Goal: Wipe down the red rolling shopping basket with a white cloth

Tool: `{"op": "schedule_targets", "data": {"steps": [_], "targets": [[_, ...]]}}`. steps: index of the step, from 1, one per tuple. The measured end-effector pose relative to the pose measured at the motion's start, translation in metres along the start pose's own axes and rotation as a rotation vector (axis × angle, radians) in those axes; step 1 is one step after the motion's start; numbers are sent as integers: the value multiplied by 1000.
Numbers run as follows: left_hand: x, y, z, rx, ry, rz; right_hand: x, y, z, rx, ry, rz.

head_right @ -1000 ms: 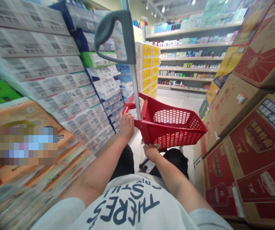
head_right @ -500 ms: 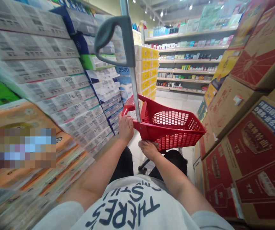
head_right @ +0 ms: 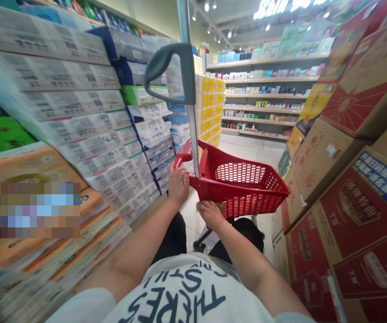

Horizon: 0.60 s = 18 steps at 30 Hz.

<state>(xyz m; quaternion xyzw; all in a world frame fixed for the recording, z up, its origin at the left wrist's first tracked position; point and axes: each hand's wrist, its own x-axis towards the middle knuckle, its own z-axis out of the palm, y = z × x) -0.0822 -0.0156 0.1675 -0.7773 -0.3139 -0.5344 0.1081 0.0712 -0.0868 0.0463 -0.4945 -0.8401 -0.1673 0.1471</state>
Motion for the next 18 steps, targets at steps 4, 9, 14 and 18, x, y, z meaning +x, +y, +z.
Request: {"op": "schedule_targets", "data": {"steps": [4, 9, 14, 18], "targets": [[0, -1, 1, 0, 9, 4, 9, 2, -11, 3, 89, 29], [-2, -2, 3, 9, -17, -19, 12, 3, -17, -3, 102, 16], [-2, -2, 2, 10, -17, -12, 12, 0, -21, 13, 125, 39], [-2, -1, 3, -5, 32, 9, 24, 0, -35, 24, 217, 84]]}}
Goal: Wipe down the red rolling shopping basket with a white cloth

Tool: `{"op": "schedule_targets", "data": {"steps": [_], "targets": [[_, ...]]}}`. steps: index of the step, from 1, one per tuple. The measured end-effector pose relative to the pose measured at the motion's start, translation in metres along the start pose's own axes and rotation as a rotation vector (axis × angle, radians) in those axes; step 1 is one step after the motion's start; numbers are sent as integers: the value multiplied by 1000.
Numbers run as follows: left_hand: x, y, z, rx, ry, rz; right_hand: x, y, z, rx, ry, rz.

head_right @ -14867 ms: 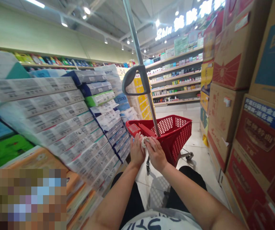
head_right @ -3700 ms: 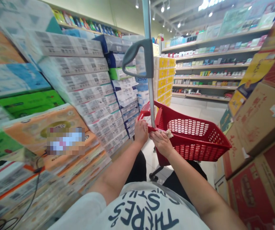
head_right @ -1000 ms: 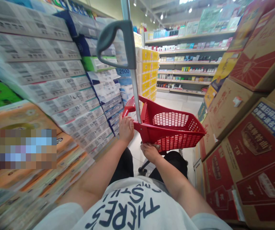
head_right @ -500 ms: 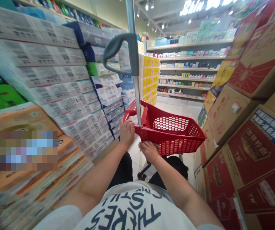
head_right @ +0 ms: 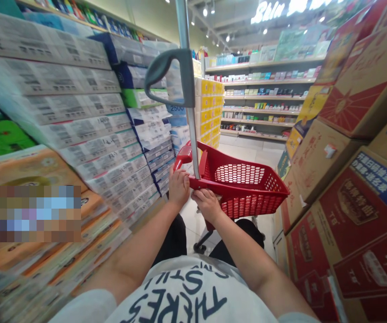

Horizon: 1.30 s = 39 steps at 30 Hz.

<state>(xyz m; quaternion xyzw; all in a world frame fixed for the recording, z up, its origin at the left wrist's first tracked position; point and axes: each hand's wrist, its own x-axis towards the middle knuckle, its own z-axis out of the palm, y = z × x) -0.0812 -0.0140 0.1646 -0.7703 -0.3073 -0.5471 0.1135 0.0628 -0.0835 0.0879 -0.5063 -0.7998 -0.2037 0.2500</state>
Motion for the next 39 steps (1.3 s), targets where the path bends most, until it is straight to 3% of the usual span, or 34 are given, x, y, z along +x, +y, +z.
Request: {"op": "schedule_targets", "data": {"steps": [3, 9, 15, 21, 27, 32, 39], "targets": [[0, -1, 0, -1, -2, 11, 13, -3, -10, 20, 45, 12], [-4, -4, 1, 21, -22, -6, 37, -1, -32, 94, 293, 94], [-4, -4, 2, 32, -43, -18, 32, 2, -38, 125, 236, 122], [-3, 0, 1, 24, -8, -9, 58, 5, -55, 315, 532, 239], [-4, 0, -1, 15, -9, -28, 61, 10, -57, 389, 505, 287], [-2, 1, -1, 27, -17, 3, 78, 8, -71, 440, 594, 261], [-1, 1, -2, 21, 7, 13, 79, 4, -67, 499, 589, 276]]}}
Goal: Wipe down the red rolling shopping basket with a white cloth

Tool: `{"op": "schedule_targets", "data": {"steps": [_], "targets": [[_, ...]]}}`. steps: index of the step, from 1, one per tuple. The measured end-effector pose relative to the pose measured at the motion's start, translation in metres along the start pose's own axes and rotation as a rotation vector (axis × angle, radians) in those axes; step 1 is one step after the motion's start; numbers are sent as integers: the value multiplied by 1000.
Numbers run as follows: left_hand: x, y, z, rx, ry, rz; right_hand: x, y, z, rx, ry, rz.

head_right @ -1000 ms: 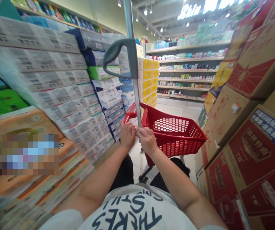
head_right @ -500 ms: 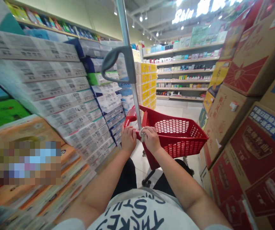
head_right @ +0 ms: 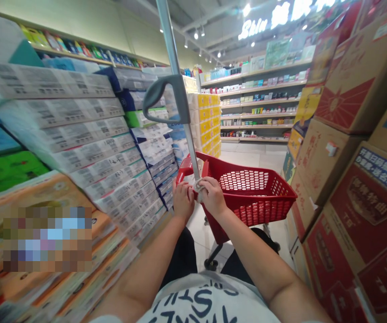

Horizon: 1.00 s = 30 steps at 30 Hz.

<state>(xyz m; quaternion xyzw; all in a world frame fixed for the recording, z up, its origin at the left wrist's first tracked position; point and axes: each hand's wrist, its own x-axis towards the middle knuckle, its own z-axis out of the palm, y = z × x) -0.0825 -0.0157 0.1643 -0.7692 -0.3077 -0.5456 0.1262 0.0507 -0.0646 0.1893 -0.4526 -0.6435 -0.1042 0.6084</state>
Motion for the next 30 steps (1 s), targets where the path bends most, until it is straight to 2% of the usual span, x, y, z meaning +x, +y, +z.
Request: {"op": "schedule_targets", "data": {"steps": [5, 11, 17, 23, 27, 30], "targets": [[-1, -1, 1, -2, 32, 22, 17, -8, 0, 62, 79, -48], [-1, -5, 2, -16, 18, 60, 3, -3, 4, 79, 51, -38], [-5, -9, 5, -1, 44, 74, 32, -11, 3, 124, 91, -67], [-6, -4, -2, -16, -12, 37, 20, -8, 7, 131, 98, -19], [-3, -1, -3, -18, 37, 38, 38, -15, 2, 134, 110, -51], [-3, 1, -4, -12, 20, 39, 46, -19, 2, 139, 140, -67]]}}
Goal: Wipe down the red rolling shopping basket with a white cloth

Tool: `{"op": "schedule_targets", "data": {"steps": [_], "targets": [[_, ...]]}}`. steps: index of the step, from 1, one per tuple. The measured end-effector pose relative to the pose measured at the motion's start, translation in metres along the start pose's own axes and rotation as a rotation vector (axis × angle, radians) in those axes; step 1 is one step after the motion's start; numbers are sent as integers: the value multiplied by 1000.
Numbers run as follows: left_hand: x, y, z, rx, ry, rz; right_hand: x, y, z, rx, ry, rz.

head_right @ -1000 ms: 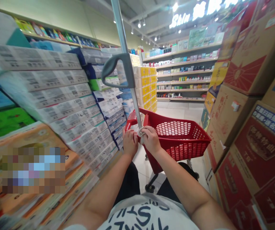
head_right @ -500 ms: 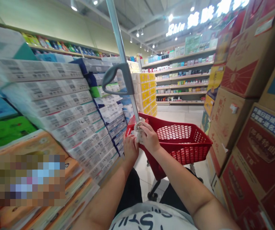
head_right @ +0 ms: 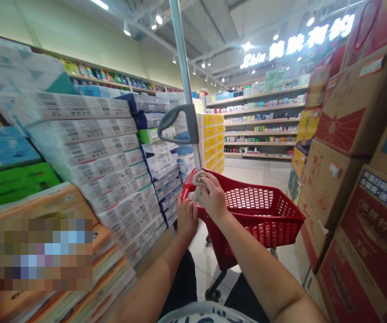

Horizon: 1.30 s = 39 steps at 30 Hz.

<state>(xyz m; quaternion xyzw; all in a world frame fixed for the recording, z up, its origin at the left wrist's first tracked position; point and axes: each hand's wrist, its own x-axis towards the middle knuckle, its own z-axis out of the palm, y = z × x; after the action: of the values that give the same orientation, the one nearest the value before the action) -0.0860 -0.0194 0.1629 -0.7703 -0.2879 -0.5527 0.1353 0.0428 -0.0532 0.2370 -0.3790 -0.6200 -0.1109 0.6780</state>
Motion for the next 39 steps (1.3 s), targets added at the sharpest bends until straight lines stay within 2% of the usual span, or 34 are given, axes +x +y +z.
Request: {"op": "schedule_targets", "data": {"steps": [6, 12, 17, 23, 29, 35, 39], "targets": [[0, -2, -3, 4, -27, 15, -19, 9, 4, -29, -19, 27], [2, 1, -3, 9, 3, -1, 3, 0, 3, -25, 0, -32], [0, 3, -5, -9, -20, -30, -5, 1, 4, -58, -17, -27], [-2, 4, -4, -26, -9, -67, 11, -4, 1, -56, 4, -75], [-3, 8, -10, 13, -59, -38, -5, 0, 5, -84, -14, -42], [-4, 6, -12, 24, -87, -88, 25, -10, 10, -67, 34, -60], [-6, 5, -13, 29, -90, -56, 14, -8, 16, -38, 76, -24]]}}
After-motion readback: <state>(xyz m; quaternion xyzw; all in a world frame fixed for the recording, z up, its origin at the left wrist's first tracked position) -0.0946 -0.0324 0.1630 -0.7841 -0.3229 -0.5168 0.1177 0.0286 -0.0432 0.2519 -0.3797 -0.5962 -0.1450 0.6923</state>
